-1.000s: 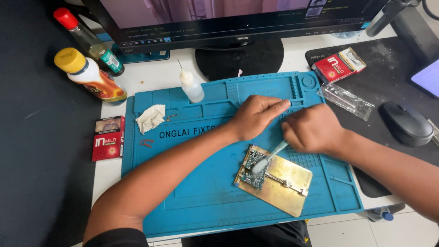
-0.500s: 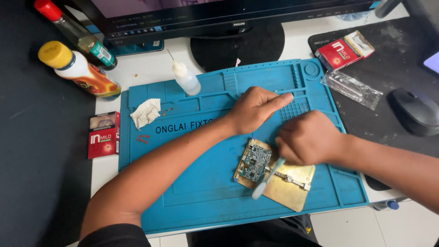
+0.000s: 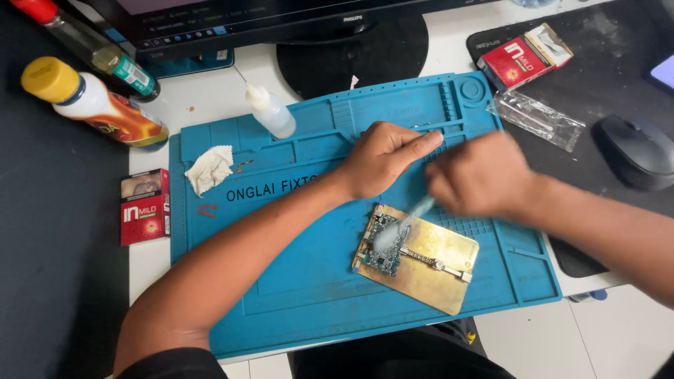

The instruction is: A person applies cleaning solution to a circuit board and scrubs it with a brush on a repair mat.

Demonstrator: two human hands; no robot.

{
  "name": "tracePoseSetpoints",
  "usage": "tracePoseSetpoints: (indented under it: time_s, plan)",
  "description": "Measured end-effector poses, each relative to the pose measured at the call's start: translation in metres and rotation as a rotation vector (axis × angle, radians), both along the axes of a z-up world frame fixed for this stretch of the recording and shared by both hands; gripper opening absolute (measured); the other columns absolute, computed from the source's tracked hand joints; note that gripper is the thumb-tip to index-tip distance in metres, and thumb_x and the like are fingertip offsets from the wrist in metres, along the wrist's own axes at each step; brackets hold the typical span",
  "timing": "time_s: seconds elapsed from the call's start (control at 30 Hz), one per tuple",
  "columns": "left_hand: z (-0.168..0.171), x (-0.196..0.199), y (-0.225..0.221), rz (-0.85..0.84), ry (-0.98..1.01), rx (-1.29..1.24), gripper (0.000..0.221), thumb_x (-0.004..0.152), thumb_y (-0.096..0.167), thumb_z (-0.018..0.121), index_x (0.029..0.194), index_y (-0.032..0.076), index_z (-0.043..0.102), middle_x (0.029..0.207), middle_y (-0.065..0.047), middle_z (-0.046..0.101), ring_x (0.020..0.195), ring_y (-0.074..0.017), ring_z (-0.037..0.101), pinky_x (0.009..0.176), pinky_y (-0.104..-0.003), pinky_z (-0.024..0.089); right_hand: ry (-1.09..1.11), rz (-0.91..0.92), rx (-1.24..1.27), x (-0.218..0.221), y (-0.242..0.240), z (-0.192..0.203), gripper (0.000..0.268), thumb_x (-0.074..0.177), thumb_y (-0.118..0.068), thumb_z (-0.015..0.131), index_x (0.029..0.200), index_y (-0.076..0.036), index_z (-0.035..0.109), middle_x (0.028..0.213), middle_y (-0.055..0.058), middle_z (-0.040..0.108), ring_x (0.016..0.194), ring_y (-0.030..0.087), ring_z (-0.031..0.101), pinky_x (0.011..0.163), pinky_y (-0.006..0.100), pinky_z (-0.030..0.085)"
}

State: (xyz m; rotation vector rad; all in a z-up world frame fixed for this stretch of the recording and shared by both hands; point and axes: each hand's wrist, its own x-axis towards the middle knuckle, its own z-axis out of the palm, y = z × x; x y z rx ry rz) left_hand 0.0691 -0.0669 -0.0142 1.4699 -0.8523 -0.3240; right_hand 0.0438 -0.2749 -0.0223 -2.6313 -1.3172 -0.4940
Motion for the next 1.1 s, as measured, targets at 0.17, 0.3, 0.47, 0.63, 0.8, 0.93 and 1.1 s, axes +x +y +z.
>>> tracePoseSetpoints:
  time_s: [0.17, 0.3, 0.47, 0.63, 0.8, 0.93, 1.1]
  plan:
    - [0.0, 0.0, 0.001, 0.028, -0.007, 0.013, 0.061, 0.106, 0.036, 0.047, 0.049, 0.018, 0.038, 0.039, 0.004, 0.034, 0.041, -0.0001, 0.027, 0.047, -0.022, 0.03, 0.026, 0.14, 0.046, 0.0, 0.001, -0.004, 0.045, 0.091, -0.031, 0.05, 0.048, -0.018, 0.047, 0.041, 0.0, 0.045, 0.036, 0.029, 0.054, 0.031, 0.047, 0.036]
    - [0.002, -0.003, 0.0, 0.057, -0.012, 0.02, 0.059, 0.105, 0.035, 0.05, 0.05, 0.018, 0.039, 0.04, 0.007, 0.035, 0.047, 0.003, 0.031, 0.046, -0.022, 0.029, -0.02, -0.036, 0.007, -0.002, 0.004, 0.005, 0.051, 0.092, -0.032, 0.05, 0.046, -0.014, 0.044, 0.038, 0.006, 0.04, 0.037, 0.036, 0.052, 0.035, 0.045, 0.037]
    - [0.0, -0.004, -0.002, 0.048, -0.027, 0.007, 0.058, 0.104, 0.034, 0.05, 0.05, 0.019, 0.04, 0.04, 0.005, 0.036, 0.046, 0.0024, 0.033, 0.046, -0.022, 0.029, 0.064, 0.115, 0.09, -0.012, 0.009, -0.004, 0.046, 0.089, -0.033, 0.052, 0.045, -0.018, 0.047, 0.04, 0.004, 0.046, 0.037, 0.034, 0.057, 0.031, 0.049, 0.036]
    - [-0.003, -0.004, -0.003, 0.074, -0.003, 0.025, 0.05, 0.1, 0.033, 0.056, 0.054, 0.017, 0.05, 0.045, 0.009, 0.039, 0.055, 0.0014, 0.039, 0.05, -0.023, 0.034, 0.008, -0.127, -0.021, 0.001, 0.003, 0.008, 0.053, 0.086, -0.035, 0.054, 0.04, -0.01, 0.047, 0.032, 0.011, 0.041, 0.035, 0.042, 0.052, 0.037, 0.049, 0.039]
    - [-0.006, -0.005, -0.005, 0.071, -0.035, 0.064, 0.049, 0.099, 0.033, 0.058, 0.054, 0.016, 0.049, 0.045, 0.006, 0.041, 0.054, -0.0003, 0.041, 0.05, -0.024, 0.033, 0.075, -0.038, 0.008, -0.004, 0.003, -0.011, 0.05, 0.084, -0.037, 0.053, 0.04, -0.013, 0.046, 0.035, 0.011, 0.044, 0.034, 0.041, 0.053, 0.033, 0.05, 0.039]
    - [-0.005, -0.007, -0.006, 0.057, -0.022, 0.076, 0.048, 0.1, 0.035, 0.058, 0.056, 0.016, 0.052, 0.046, 0.006, 0.041, 0.051, -0.0012, 0.039, 0.05, -0.023, 0.032, 0.032, -0.183, -0.018, 0.011, -0.008, -0.003, 0.057, 0.086, -0.038, 0.053, 0.038, -0.008, 0.046, 0.034, 0.014, 0.044, 0.037, 0.044, 0.053, 0.036, 0.05, 0.039]
    - [-0.003, -0.006, -0.006, 0.076, -0.034, 0.112, 0.05, 0.098, 0.036, 0.059, 0.055, 0.016, 0.046, 0.045, 0.006, 0.04, 0.052, -0.0019, 0.038, 0.051, -0.023, 0.034, 0.077, 0.063, -0.033, -0.007, 0.009, -0.001, 0.051, 0.084, -0.038, 0.052, 0.039, -0.016, 0.047, 0.034, 0.01, 0.046, 0.03, 0.038, 0.054, 0.031, 0.052, 0.039]
